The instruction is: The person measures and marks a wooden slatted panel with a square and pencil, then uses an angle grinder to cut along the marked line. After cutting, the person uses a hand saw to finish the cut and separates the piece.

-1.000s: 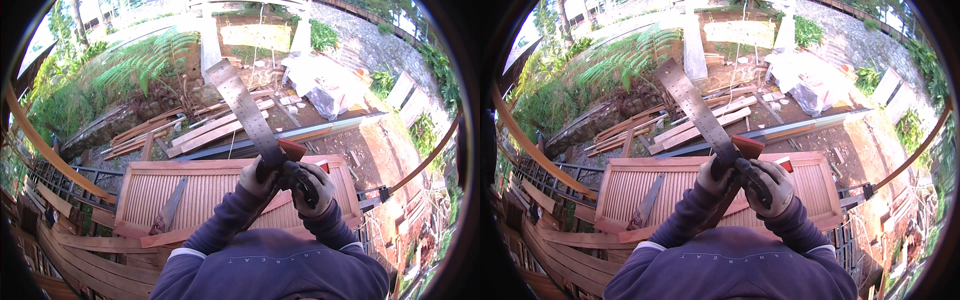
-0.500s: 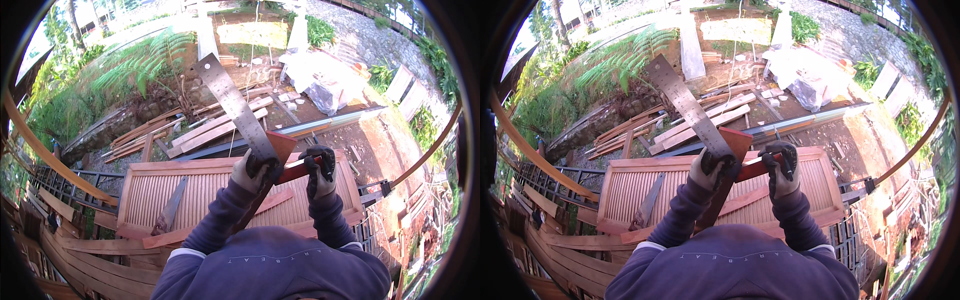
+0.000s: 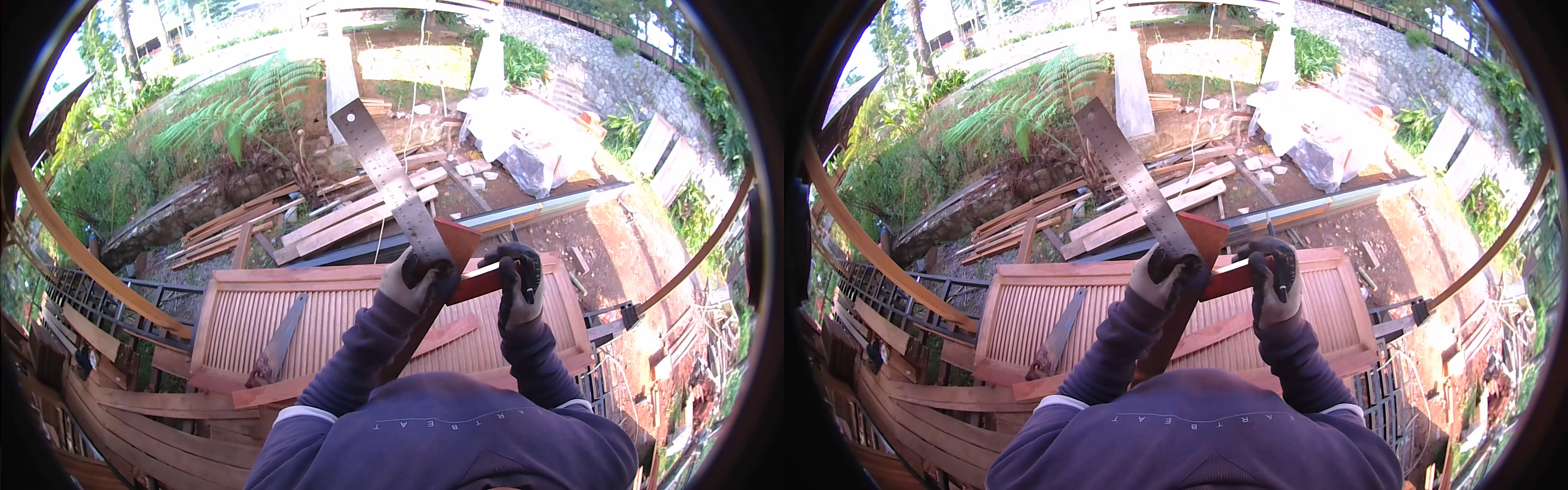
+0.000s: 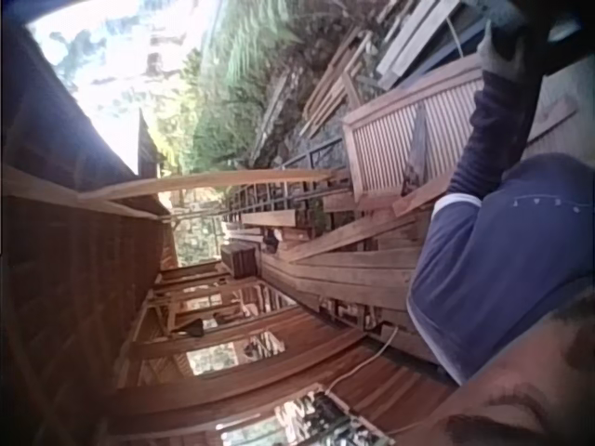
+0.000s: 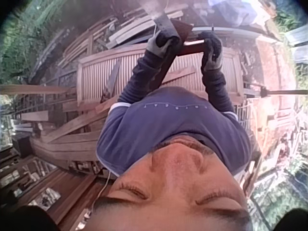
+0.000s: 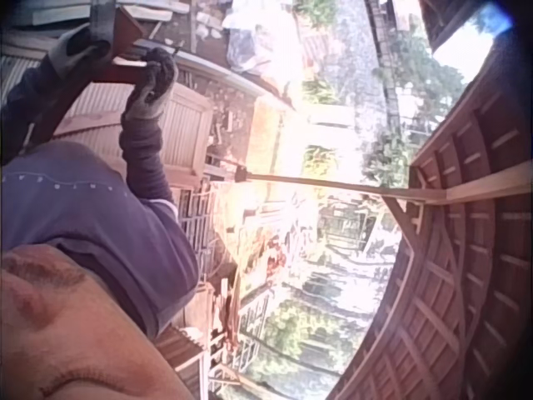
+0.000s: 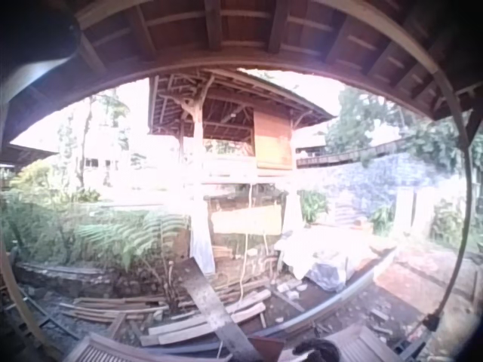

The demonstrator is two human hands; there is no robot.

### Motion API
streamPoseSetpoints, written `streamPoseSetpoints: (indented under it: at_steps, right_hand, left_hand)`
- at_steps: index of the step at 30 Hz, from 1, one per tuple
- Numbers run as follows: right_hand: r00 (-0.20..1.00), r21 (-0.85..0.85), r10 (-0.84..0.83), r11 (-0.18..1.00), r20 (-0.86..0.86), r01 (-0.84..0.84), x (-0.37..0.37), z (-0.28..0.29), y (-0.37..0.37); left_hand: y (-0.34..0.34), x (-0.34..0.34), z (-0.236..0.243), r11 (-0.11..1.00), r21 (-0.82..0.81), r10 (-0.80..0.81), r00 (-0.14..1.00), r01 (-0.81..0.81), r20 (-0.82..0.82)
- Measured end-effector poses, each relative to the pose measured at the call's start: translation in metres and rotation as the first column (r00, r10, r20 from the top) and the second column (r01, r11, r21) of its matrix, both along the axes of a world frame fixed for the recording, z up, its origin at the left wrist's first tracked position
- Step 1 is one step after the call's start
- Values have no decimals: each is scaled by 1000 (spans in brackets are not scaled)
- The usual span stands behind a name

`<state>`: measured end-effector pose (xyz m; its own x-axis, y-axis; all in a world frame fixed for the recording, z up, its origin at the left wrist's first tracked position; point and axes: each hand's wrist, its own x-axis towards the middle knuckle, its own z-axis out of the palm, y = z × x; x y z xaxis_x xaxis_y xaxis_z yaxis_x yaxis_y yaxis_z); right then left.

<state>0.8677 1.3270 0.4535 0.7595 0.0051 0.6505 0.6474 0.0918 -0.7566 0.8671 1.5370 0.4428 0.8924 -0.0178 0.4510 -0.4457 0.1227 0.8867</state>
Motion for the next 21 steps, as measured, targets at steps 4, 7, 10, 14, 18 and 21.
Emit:
streamPoseSetpoints:
  at_steps: [4,7,10,14,18,21]
  right_hand:
    - [821,-274,-371,814,434,512,-17,42,-4]
    - [752,-383,-182,771,634,509,-33,66,-2]
    - [759,-455,-93,751,644,478,-28,61,15]
    - [762,-481,-75,735,643,478,-20,63,23]
    - [764,-506,-44,725,644,468,-16,64,27]
    - [758,-521,-33,706,652,479,-15,63,27]
  left_hand:
    - [2,0,0,999,19,28,999,-29,28]
    - [1,3,-4,998,37,39,998,-41,46]
    - [-4,2,1,1000,23,-2,1000,2,18]
    - [-6,-1,5,997,73,-12,1000,11,11]
    - [-6,6,-8,998,38,41,995,-45,96]
    - [-2,6,-9,992,109,61,995,-69,75]
